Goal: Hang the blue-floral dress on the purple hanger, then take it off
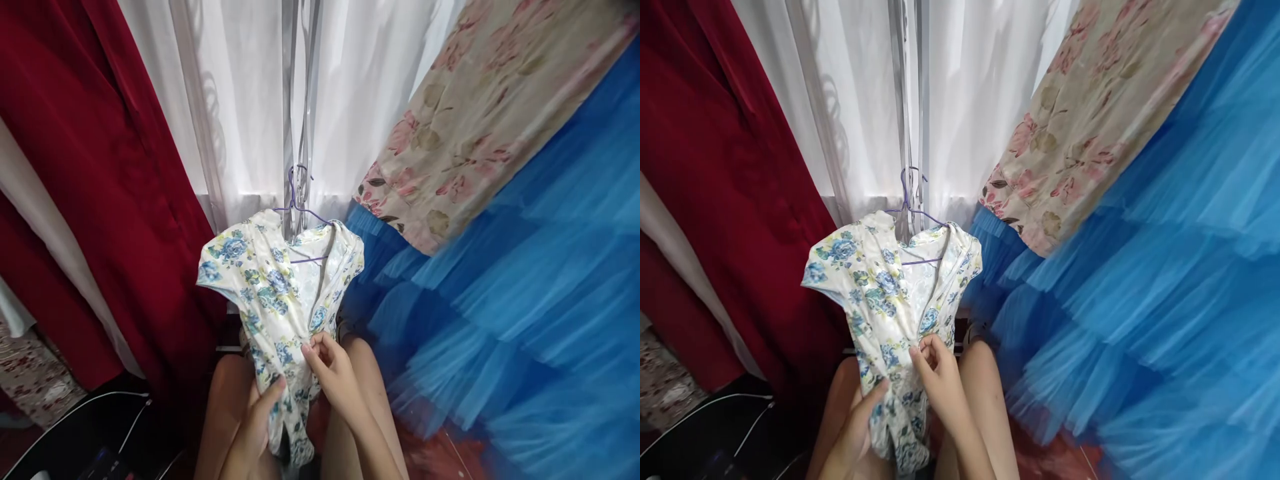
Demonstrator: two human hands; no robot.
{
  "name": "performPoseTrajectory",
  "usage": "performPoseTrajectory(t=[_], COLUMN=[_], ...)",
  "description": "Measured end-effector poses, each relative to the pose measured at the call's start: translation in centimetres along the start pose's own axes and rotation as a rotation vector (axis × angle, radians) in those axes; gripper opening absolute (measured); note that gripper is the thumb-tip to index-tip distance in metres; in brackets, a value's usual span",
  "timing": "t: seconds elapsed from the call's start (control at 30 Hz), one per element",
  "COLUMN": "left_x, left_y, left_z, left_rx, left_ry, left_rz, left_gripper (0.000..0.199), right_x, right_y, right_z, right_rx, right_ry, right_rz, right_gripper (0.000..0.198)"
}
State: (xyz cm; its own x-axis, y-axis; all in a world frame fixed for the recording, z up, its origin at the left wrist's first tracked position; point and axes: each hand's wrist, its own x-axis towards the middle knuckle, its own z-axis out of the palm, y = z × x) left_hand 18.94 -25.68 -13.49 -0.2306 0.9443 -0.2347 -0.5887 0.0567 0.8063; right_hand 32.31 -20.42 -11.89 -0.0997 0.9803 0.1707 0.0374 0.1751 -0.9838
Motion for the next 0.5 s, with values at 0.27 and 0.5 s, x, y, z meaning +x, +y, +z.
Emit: performPoseTrajectory(t=[0.27, 0.5], left_x=[3.8, 2.5], left_y=[-2.1, -2.8], left_z=[-3.2, -2.3], left_rx=[0.037, 0.725], left_ry=[0.111, 0.068], left_rz=[0.072, 0.855], left_gripper=[0.046, 0.035], right_x=[-1.8, -2.9], right_y=[-0.3, -1.4], right_z=[-0.1, 0.6], right_rx=[-0.016, 0.052], right_ry=[0.038, -0.026], right_rz=[0.045, 0.142], right_gripper=[0.035, 0.037])
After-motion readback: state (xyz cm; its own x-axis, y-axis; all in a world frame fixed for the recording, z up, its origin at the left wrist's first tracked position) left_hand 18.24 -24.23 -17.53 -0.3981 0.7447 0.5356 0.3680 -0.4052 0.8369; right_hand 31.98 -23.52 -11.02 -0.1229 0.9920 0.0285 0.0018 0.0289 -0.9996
